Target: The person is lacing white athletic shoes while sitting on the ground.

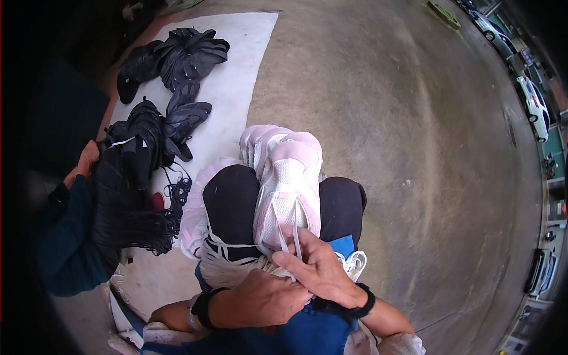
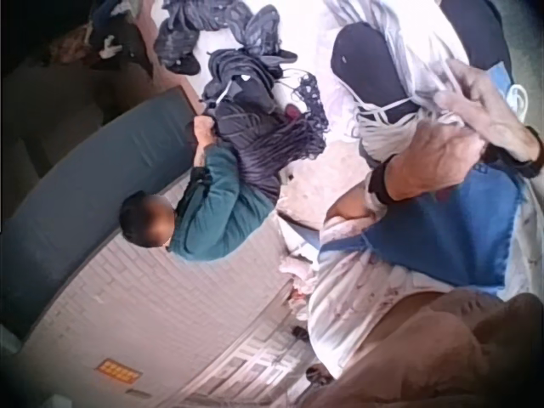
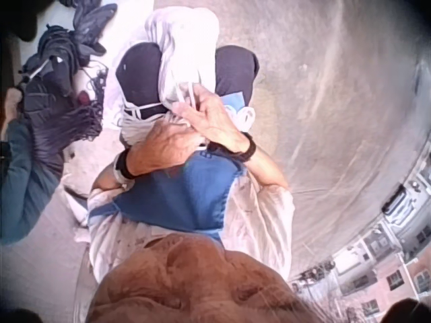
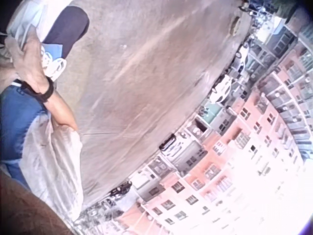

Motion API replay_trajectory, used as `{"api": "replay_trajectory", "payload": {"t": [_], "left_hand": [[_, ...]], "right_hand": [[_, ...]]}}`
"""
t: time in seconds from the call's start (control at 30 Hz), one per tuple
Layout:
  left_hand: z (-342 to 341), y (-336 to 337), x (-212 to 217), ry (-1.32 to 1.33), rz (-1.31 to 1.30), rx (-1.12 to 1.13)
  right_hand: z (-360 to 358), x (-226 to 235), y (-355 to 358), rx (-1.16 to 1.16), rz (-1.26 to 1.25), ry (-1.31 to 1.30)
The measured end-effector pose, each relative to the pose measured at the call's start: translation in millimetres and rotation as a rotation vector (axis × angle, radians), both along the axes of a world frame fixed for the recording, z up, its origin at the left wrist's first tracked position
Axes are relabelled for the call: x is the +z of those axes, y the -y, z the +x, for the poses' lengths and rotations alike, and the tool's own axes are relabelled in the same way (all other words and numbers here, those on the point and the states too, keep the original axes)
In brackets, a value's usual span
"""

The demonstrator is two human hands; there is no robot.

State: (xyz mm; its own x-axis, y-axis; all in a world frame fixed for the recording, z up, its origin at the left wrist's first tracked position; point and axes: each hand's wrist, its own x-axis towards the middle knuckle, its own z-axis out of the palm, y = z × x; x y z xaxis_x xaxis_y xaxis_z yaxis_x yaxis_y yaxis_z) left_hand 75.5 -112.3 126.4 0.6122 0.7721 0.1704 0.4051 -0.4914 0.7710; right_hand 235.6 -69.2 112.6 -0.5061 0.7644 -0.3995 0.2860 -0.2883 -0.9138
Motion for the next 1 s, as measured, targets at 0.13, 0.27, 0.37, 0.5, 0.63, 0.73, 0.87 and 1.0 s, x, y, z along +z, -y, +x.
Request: {"api": "replay_trajectory", "payload": {"t": [0.13,0.27,0.37,0.5,0.63,0.73,0.87,1.0], "left_hand": [[-3.9,-3.2,-0.7,-0.083,-0.074,-0.028],[-29.2,-8.6,-12.2,0.076,-0.296,0.001],[-47.7,-11.7,-18.8,0.486,-0.927,0.386],[-36.0,-29.0,-29.6,0.594,-1.206,0.448],[-13.6,-48.3,-21.0,0.907,-1.529,0.443],[-16.5,-41.3,-41.0,1.242,-1.512,0.288],[-21.1,-35.7,-44.0,1.262,-1.428,0.367],[-30.3,-31.5,-22.6,0.786,-1.065,0.361]], "right_hand": [[0.3,-10.8,1.4,-0.109,-0.317,-0.321],[9.6,-7.0,1.3,-0.068,-0.13,-0.308],[13.6,-8.7,1.2,0.0,-0.198,-0.369],[2.9,-2.1,0.2,0.136,-0.216,-0.428],[-1.3,-5.6,6.3,0.222,-0.038,-0.328],[4.8,-0.4,2.1,0.296,-0.014,-0.227],[12.5,16.5,3.3,0.363,0.149,-0.061],[17.6,26.2,-7.9,0.208,0.683,0.121]]}}
